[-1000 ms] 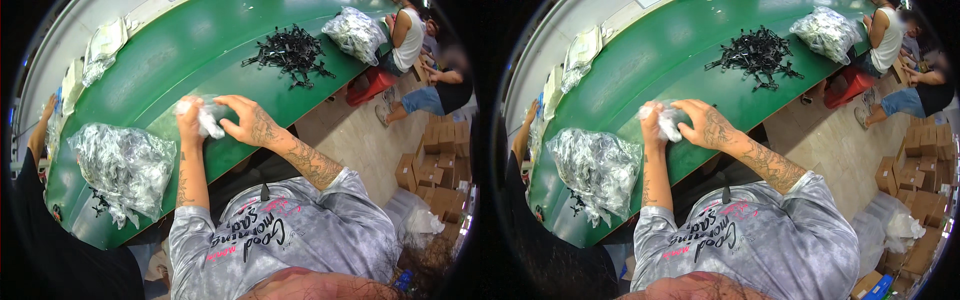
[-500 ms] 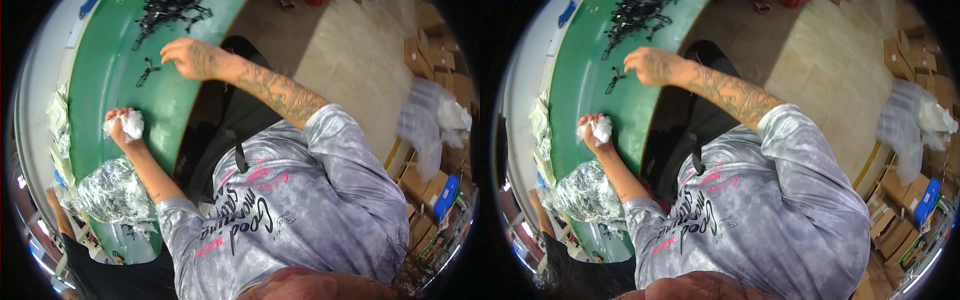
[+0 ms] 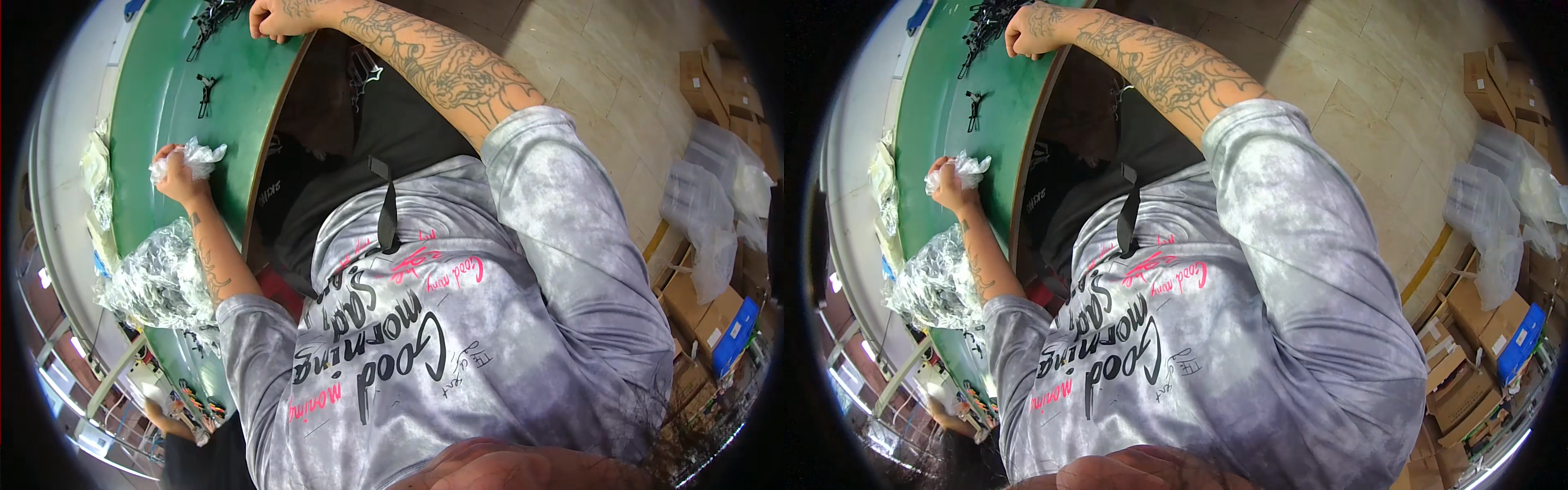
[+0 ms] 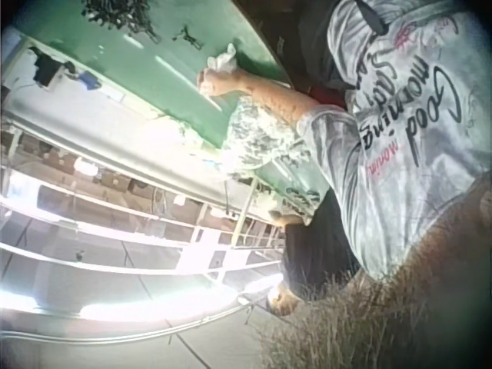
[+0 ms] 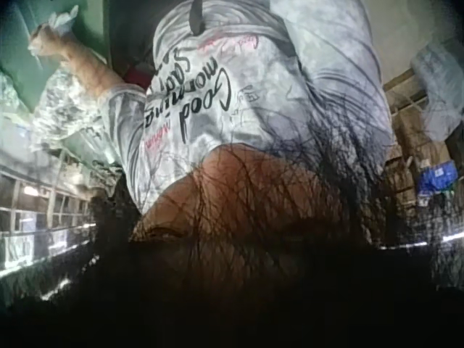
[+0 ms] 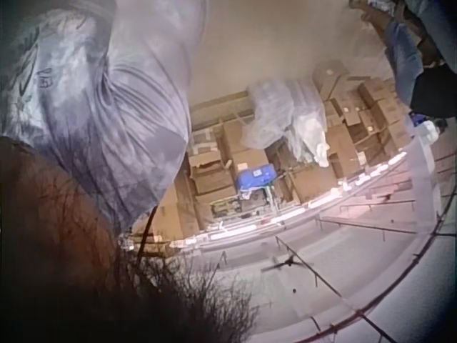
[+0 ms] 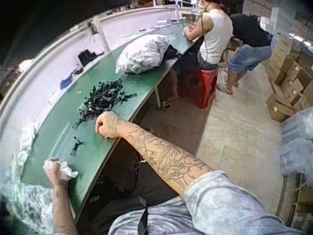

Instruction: The person sorts small plastic parts by hand, placing them into plastic bags on a factory assembly line.

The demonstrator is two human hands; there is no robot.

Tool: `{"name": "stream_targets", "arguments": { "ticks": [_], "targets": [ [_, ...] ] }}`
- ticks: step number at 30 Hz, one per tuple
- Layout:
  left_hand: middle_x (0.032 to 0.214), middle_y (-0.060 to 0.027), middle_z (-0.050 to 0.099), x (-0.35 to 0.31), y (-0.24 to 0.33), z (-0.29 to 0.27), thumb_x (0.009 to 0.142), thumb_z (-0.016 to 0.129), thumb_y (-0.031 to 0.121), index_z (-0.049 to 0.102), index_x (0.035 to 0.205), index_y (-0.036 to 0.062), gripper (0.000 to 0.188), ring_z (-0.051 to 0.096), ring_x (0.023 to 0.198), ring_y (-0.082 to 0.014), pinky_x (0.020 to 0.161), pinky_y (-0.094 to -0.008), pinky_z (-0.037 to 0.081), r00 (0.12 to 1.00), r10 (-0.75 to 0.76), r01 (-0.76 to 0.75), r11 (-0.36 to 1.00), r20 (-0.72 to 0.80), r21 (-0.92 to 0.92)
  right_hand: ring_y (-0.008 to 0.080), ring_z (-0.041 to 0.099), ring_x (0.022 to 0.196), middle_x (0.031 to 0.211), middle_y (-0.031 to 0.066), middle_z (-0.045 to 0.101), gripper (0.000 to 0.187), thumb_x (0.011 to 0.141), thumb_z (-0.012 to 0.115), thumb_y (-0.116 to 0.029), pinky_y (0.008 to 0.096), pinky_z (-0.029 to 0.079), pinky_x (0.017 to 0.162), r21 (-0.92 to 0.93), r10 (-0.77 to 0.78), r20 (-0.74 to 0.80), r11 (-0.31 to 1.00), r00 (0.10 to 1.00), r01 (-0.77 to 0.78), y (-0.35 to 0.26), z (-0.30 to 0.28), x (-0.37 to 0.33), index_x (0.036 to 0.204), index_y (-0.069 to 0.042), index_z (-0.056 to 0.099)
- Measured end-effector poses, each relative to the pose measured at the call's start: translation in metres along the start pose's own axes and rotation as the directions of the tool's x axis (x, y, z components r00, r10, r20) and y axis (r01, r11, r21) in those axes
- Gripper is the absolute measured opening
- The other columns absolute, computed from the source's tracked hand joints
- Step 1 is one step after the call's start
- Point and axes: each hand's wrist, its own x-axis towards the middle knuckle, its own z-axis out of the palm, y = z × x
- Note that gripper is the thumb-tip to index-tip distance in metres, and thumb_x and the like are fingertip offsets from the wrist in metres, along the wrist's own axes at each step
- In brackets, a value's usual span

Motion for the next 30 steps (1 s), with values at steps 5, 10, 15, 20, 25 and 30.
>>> {"name": "stream_targets", "arguments": {
  "ticks": [5, 10, 15, 20, 25, 30],
  "targets": [
    [0.088, -0.0098, 0.067, -0.01, 0.004, 0.017, 0.082, 0.063, 0.0, 0.065, 0.097, -0.0067, 0.017, 0.063, 0.078, -0.0169, 0.074, -0.0306, 0.055, 0.989, 0.132, -0.143, 0.968, 0.067, 0.208, 0.0161, 0.07, 0.063, 0.077, 0.0075, 0.074, 0.021, 0.082, 0.058, -0.007, 0.0316, 0.058, 0.063, 0.167, 0.032, 0.038, 0.985, 0.999, -0.038, 0.031, -0.008, 0.0, 0.091, -0.004, 0.077],
    [0.091, -0.0098, 0.067, -0.022, 0.008, -0.006, 0.082, 0.064, -0.001, 0.066, 0.098, -0.0069, 0.017, 0.063, 0.078, -0.0171, 0.074, -0.0309, 0.054, 0.994, 0.105, -0.103, 0.961, 0.009, 0.257, 0.0122, 0.072, 0.069, 0.085, 0.0048, 0.074, 0.021, 0.085, 0.061, -0.011, 0.0285, 0.059, 0.068, 0.157, 0.113, 0.092, 0.98, 0.989, -0.126, 0.003, -0.001, 0.001, 0.097, -0.004, 0.077],
    [0.091, -0.0069, 0.065, -0.02, 0.01, 0.01, 0.081, 0.063, -0.005, 0.065, 0.096, -0.0049, 0.015, 0.061, 0.08, -0.0138, 0.073, -0.0271, 0.051, 0.986, 0.155, -0.165, 0.931, 0.056, 0.326, 0.0129, 0.072, 0.067, 0.082, 0.0049, 0.073, 0.02, 0.085, 0.063, -0.014, 0.0289, 0.058, 0.066, 0.121, 0.12, 0.068, 0.984, 0.99, -0.127, 0.016, -0.009, 0.004, 0.096, -0.005, 0.077],
    [0.092, -0.0071, 0.065, -0.019, 0.012, 0.004, 0.081, 0.063, -0.006, 0.065, 0.098, -0.0045, 0.017, 0.061, 0.082, -0.0141, 0.074, -0.0276, 0.051, 0.966, 0.215, -0.257, 0.858, 0.143, 0.445, 0.0137, 0.072, 0.064, 0.079, 0.0052, 0.072, 0.02, 0.085, 0.063, -0.015, 0.0292, 0.058, 0.065, 0.125, 0.13, 0.043, 0.983, 0.991, -0.135, 0.014, -0.011, 0.0, 0.095, -0.005, 0.077],
    [0.094, -0.0078, 0.066, -0.02, 0.008, 0.003, 0.082, 0.064, -0.006, 0.064, 0.099, -0.0044, 0.017, 0.062, 0.083, -0.0144, 0.076, -0.0278, 0.051, 0.983, 0.148, -0.175, 0.929, 0.106, 0.325, 0.0143, 0.071, 0.061, 0.078, 0.0051, 0.072, 0.02, 0.086, 0.063, -0.016, 0.0295, 0.058, 0.065, 0.06, 0.041, -0.034, 0.997, 0.999, -0.039, 0.014, -0.006, -0.004, 0.094, -0.004, 0.076],
    [0.094, -0.0078, 0.066, -0.022, 0.012, 0.007, 0.082, 0.065, -0.006, 0.065, 0.098, -0.0045, 0.016, 0.062, 0.082, -0.0139, 0.076, -0.027, 0.051, 0.999, 0.023, -0.028, 0.99, 0.039, 0.138, 0.0141, 0.07, 0.059, 0.074, 0.0042, 0.071, 0.02, 0.087, 0.062, -0.018, 0.0292, 0.057, 0.063, 0.006, 0.019, -0.105, 1.0, 0.994, -0.019, 0.01, -0.006, -0.009, 0.092, -0.005, 0.076]
  ]
}}
